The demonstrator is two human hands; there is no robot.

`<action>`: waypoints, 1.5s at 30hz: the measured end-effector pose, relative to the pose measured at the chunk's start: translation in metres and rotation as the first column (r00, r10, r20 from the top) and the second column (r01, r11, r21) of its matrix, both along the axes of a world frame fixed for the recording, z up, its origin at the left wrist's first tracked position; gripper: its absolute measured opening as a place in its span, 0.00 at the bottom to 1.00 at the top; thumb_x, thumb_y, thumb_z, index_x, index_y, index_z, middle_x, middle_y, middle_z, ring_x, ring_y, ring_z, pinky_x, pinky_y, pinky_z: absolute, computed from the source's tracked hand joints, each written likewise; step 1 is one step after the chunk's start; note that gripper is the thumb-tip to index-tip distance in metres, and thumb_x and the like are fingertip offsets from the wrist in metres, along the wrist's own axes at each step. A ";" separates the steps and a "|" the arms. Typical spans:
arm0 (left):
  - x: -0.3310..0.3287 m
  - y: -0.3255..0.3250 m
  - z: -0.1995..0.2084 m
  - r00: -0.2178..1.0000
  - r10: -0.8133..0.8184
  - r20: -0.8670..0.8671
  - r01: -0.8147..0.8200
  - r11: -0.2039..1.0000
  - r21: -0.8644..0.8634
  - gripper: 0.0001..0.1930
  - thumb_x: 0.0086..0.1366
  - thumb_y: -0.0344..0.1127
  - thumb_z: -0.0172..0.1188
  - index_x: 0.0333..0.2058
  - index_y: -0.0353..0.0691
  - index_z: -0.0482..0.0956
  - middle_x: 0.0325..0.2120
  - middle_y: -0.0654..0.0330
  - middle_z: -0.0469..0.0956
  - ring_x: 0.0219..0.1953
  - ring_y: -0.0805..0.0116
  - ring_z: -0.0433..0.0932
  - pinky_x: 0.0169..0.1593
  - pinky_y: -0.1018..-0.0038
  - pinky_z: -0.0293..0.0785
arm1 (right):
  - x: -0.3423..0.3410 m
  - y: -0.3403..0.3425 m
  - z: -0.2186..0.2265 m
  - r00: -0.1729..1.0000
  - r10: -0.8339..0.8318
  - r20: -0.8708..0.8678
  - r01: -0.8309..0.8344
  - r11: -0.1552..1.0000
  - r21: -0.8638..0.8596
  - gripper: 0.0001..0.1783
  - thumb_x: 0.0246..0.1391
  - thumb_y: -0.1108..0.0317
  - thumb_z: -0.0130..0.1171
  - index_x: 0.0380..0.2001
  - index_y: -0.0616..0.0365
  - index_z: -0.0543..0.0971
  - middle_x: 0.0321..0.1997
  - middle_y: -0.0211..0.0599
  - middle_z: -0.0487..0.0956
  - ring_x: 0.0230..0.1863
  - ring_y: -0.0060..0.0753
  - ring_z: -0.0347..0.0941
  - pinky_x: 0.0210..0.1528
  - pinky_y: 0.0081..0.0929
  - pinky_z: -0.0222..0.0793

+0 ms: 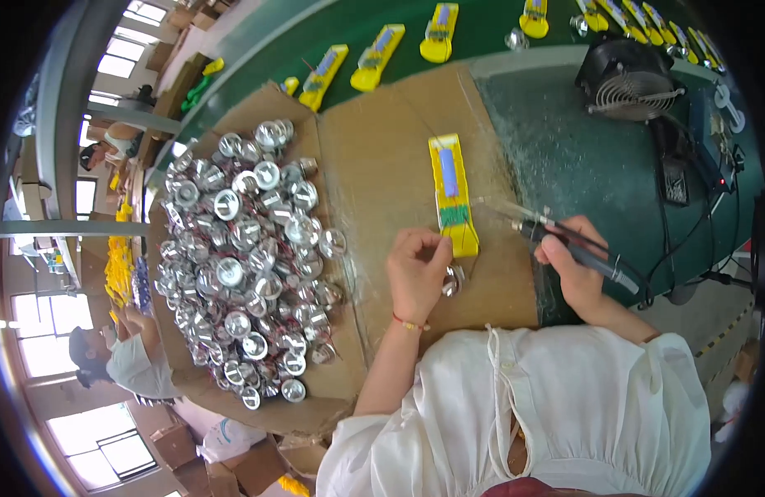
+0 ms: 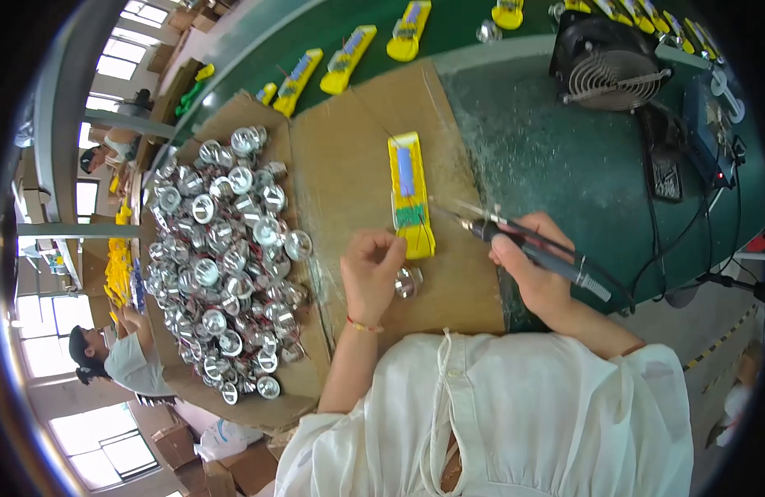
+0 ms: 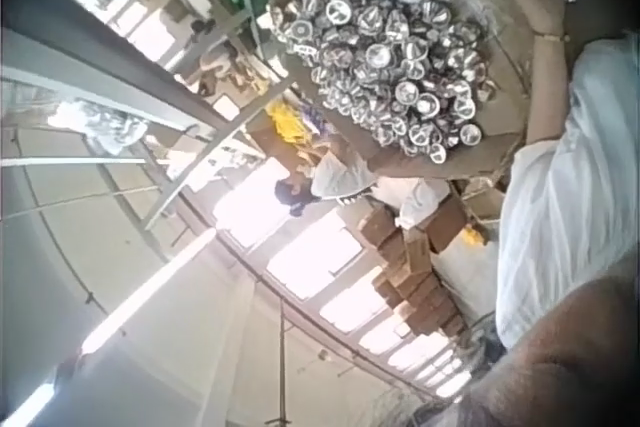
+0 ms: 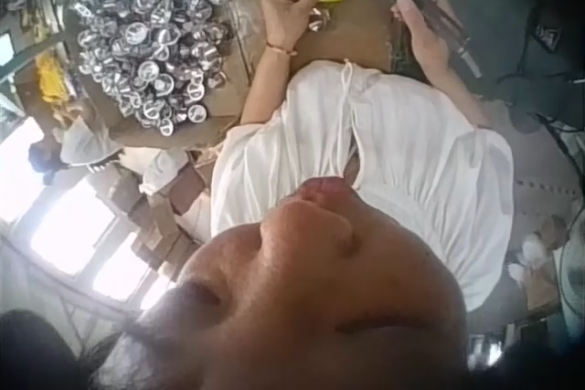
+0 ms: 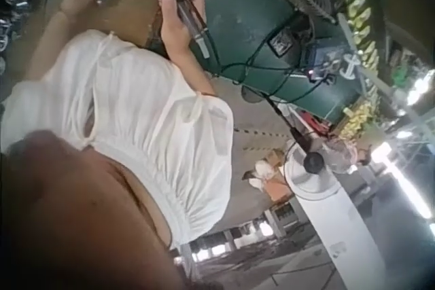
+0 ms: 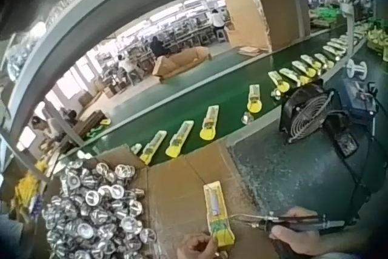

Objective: Soldering electrical wires to a circuit board and assembling a reflector into a flashlight body.

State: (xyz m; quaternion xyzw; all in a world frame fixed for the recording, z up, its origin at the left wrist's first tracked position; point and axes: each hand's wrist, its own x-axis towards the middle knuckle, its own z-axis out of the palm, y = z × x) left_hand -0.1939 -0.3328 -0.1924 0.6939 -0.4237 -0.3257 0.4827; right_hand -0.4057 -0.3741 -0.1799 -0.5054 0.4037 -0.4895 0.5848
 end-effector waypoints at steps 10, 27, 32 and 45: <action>0.005 0.011 -0.013 0.990 0.015 0.139 -0.009 0.999 -0.041 0.04 0.50 0.26 0.61 0.23 0.32 0.75 0.26 0.58 0.74 0.25 0.73 0.74 0.29 0.80 0.71 | -0.031 -0.002 -0.014 0.996 -0.093 0.017 0.092 0.993 0.070 0.07 0.50 0.72 0.57 0.28 0.62 0.70 0.23 0.35 0.75 0.24 0.20 0.71 0.27 0.17 0.68; -0.016 -0.179 0.052 0.825 -0.395 0.405 0.331 0.917 0.222 0.08 0.50 0.33 0.54 0.21 0.35 0.79 0.13 0.58 0.76 0.16 0.71 0.76 0.25 0.76 0.72 | -0.056 -0.020 -0.028 0.985 -0.172 -0.007 0.169 0.959 0.226 0.08 0.48 0.72 0.57 0.28 0.63 0.69 0.22 0.38 0.76 0.24 0.22 0.72 0.28 0.20 0.70; -0.028 -0.319 0.043 0.798 -0.390 0.459 0.332 0.921 0.205 0.11 0.52 0.38 0.56 0.24 0.35 0.80 0.14 0.59 0.77 0.18 0.72 0.78 0.28 0.77 0.73 | -0.052 -0.023 -0.015 0.989 -0.143 -0.036 0.148 0.957 0.248 0.09 0.47 0.71 0.58 0.28 0.63 0.70 0.22 0.37 0.76 0.24 0.22 0.72 0.28 0.21 0.69; -0.008 -0.328 0.009 0.566 -0.256 0.784 0.310 0.947 0.085 0.27 0.43 0.33 0.59 0.47 0.49 0.71 0.43 0.52 0.66 0.47 0.50 0.65 0.51 0.63 0.65 | -0.054 -0.019 -0.040 0.961 -0.179 -0.209 0.212 0.966 0.149 0.10 0.44 0.70 0.60 0.28 0.61 0.70 0.17 0.31 0.74 0.19 0.19 0.68 0.24 0.19 0.65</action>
